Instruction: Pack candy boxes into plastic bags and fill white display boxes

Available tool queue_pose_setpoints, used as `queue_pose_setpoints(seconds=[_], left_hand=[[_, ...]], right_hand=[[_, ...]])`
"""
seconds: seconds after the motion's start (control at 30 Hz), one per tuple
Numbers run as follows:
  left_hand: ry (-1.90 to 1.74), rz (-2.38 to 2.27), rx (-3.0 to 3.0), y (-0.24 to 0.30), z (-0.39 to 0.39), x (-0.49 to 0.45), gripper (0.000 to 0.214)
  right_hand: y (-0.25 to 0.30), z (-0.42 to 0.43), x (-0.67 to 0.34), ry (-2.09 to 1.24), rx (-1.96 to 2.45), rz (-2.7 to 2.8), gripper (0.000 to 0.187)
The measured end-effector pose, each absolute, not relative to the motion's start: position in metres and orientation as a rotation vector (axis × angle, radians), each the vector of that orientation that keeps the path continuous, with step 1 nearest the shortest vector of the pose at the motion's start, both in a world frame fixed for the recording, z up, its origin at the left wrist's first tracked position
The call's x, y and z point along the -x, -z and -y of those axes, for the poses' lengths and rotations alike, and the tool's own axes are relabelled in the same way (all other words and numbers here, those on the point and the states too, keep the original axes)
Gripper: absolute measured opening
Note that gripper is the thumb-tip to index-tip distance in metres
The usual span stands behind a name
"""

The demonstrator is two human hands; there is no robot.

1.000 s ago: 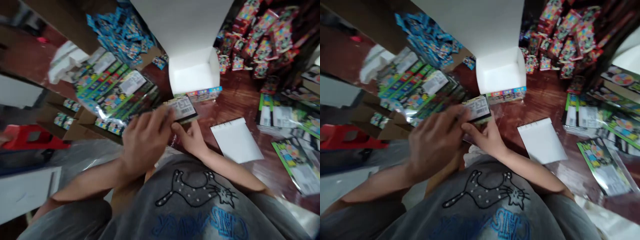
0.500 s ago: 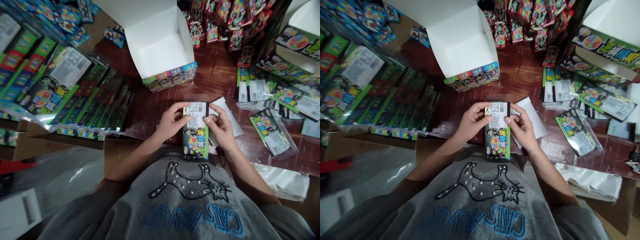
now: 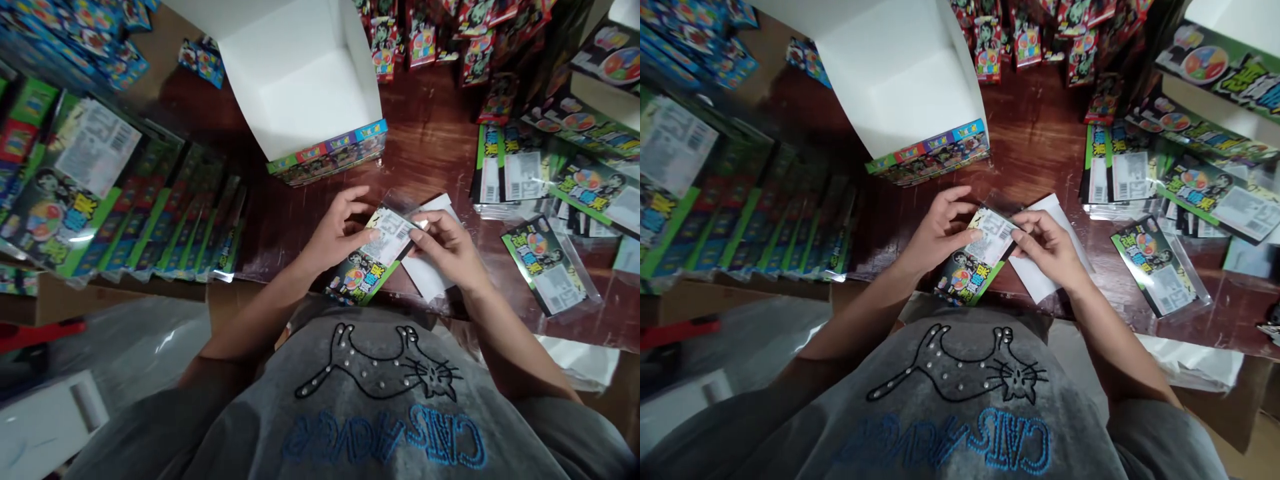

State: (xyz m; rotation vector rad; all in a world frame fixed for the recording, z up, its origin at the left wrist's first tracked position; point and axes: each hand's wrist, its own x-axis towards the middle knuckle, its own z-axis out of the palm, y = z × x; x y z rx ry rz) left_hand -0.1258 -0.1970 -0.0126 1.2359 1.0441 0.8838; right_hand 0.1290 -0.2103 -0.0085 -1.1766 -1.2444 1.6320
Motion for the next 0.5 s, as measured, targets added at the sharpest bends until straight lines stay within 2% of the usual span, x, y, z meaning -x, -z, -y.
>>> queue_pose_setpoints(seconds=[0.1, 0.27, 0.4, 0.5], left_hand=[[-0.93, -1.055, -1.238, 0.013, 0.194, 0.118, 0.055], [-0.857, -1.037, -1.299, 0.017, 0.191, 0.115, 0.057], [-0.849, -1.104, -1.356, 0.018, 0.197, 0.12, 0.027], [-0.922, -1.197, -1.354, 0.013, 0.198, 0.118, 0.019]], right_hand=[[0.012, 0.206, -0.127, -1.442, 1.256, 1.198, 0.044], [0.014, 0.2, -0.131, -1.354, 1.369, 1.308, 0.032], [0.017, 0.206, -0.132, -1.231, 1.315, 1.515, 0.024], [0.014, 0.209, -0.13, -1.202, 1.229, 1.512, 0.039]])
